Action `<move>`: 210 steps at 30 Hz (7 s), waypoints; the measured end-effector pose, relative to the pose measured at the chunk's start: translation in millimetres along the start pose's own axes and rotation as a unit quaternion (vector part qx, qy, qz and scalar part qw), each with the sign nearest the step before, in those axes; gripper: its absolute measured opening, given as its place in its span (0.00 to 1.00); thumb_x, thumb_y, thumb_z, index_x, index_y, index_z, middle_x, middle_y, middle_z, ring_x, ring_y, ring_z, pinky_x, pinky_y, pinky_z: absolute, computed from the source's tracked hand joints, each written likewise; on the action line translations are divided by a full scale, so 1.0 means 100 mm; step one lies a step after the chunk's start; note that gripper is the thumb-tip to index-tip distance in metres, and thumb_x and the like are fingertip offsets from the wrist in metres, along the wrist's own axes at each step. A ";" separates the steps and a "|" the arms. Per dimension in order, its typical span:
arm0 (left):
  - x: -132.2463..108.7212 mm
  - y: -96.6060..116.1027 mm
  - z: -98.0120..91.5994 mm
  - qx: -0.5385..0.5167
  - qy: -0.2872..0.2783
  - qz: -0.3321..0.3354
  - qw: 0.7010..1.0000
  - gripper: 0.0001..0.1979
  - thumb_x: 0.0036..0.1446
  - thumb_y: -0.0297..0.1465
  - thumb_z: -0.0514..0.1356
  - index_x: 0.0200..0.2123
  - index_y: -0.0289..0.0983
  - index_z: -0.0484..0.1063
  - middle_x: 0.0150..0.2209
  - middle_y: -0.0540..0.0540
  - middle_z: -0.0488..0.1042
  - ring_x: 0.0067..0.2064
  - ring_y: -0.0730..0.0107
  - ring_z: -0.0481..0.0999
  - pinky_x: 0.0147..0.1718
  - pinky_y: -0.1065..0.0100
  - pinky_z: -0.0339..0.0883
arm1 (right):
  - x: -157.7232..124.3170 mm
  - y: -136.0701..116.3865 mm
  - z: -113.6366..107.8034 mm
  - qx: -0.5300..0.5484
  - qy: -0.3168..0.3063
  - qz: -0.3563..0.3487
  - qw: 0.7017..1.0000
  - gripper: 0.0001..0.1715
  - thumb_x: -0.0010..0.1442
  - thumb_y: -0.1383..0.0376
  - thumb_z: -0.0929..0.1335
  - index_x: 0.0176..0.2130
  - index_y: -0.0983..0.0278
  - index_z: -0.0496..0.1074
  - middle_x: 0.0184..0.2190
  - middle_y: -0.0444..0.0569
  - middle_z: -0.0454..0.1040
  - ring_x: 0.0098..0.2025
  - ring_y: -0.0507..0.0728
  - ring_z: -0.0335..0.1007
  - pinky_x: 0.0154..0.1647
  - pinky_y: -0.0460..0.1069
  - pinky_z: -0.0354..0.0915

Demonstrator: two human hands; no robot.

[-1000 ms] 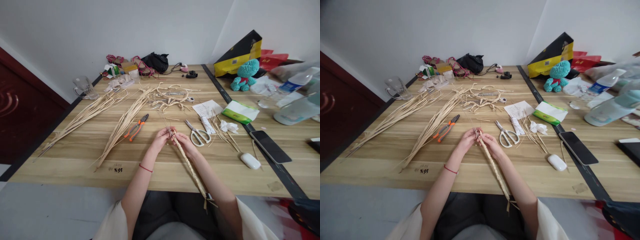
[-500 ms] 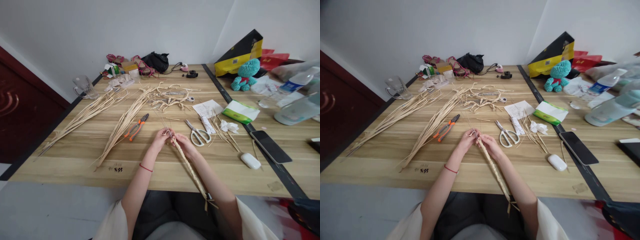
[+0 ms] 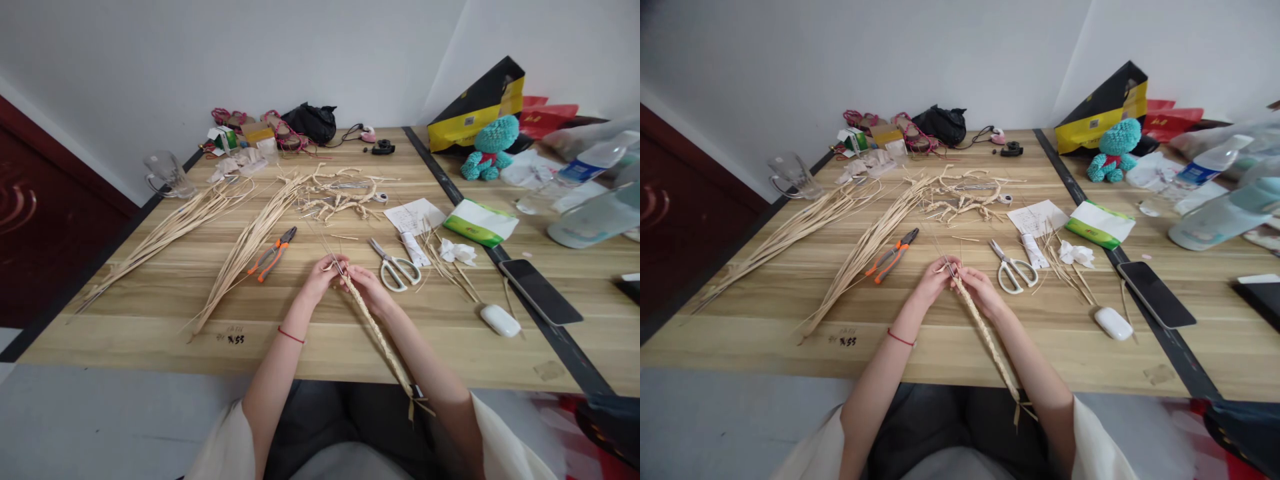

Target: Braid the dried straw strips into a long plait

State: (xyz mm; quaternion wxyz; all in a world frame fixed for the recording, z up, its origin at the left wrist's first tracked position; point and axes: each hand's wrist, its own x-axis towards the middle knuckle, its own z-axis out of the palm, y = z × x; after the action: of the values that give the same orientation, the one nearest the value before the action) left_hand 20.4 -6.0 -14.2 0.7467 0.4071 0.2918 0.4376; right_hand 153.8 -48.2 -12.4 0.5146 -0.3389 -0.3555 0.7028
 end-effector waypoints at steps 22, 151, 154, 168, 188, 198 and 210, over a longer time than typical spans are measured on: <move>0.03 -0.01 -0.02 0.006 0.007 -0.001 1.000 0.19 0.44 0.39 0.68 0.34 0.32 0.69 0.28 0.51 0.71 0.23 0.79 0.68 0.21 0.76 0.64 | 0.01 -0.03 0.03 0.027 0.008 0.005 1.000 0.11 0.50 0.58 0.73 0.29 0.64 0.74 0.25 0.45 0.74 0.26 0.50 0.64 0.30 0.46 0.58; 0.08 -0.06 0.03 0.088 0.106 0.061 0.989 0.16 0.40 0.37 0.69 0.31 0.32 0.74 0.30 0.47 0.75 0.23 0.81 0.66 0.22 0.75 0.60 | 0.06 0.07 -0.09 0.005 0.068 -0.024 0.997 0.13 0.48 0.57 0.75 0.28 0.62 0.74 0.29 0.45 0.77 0.33 0.53 0.72 0.39 0.48 0.63; 0.07 -0.05 0.02 0.079 0.092 0.049 0.991 0.16 0.42 0.36 0.68 0.35 0.33 0.75 0.32 0.45 0.77 0.24 0.79 0.68 0.24 0.74 0.62 | 0.07 0.05 -0.10 0.022 0.073 -0.038 0.996 0.13 0.47 0.57 0.75 0.28 0.62 0.73 0.29 0.45 0.77 0.33 0.53 0.72 0.41 0.48 0.64; 0.06 -0.04 0.00 0.032 0.039 0.023 0.998 0.16 0.48 0.33 0.62 0.41 0.34 0.76 0.44 0.40 0.77 0.40 0.62 0.76 0.34 0.67 0.69 | 0.08 0.02 -0.10 0.073 0.103 -0.041 0.991 0.10 0.48 0.59 0.74 0.27 0.62 0.74 0.28 0.43 0.76 0.32 0.51 0.69 0.39 0.47 0.64; 0.02 0.02 0.02 0.096 0.029 0.036 0.994 0.18 0.49 0.38 0.64 0.43 0.36 0.76 0.44 0.42 0.77 0.38 0.68 0.75 0.33 0.72 0.64 | 0.12 0.05 -0.15 -0.003 0.111 -0.047 0.993 0.08 0.46 0.59 0.73 0.25 0.61 0.75 0.27 0.45 0.74 0.33 0.54 0.66 0.38 0.48 0.63; 0.04 -0.01 -0.02 0.108 0.032 0.035 0.993 0.19 0.49 0.38 0.64 0.44 0.38 0.76 0.42 0.45 0.77 0.37 0.71 0.73 0.33 0.72 0.64 | 0.10 0.05 -0.15 0.010 0.105 -0.036 0.994 0.12 0.44 0.56 0.75 0.26 0.61 0.75 0.25 0.44 0.74 0.31 0.53 0.67 0.36 0.49 0.62; 0.05 -0.02 -0.01 0.100 0.035 0.030 0.994 0.18 0.48 0.38 0.65 0.42 0.37 0.77 0.39 0.45 0.78 0.35 0.71 0.73 0.33 0.72 0.64 | 0.11 0.07 -0.23 0.020 0.087 -0.040 0.995 0.11 0.45 0.58 0.75 0.25 0.61 0.74 0.24 0.43 0.71 0.27 0.51 0.63 0.31 0.47 0.61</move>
State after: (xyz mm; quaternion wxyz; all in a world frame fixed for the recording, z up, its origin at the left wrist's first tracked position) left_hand 22.3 -1.9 -17.0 0.6785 0.4725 0.3475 0.4423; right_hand 166.8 -35.2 -31.4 0.5777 -0.3742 -0.3083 0.6566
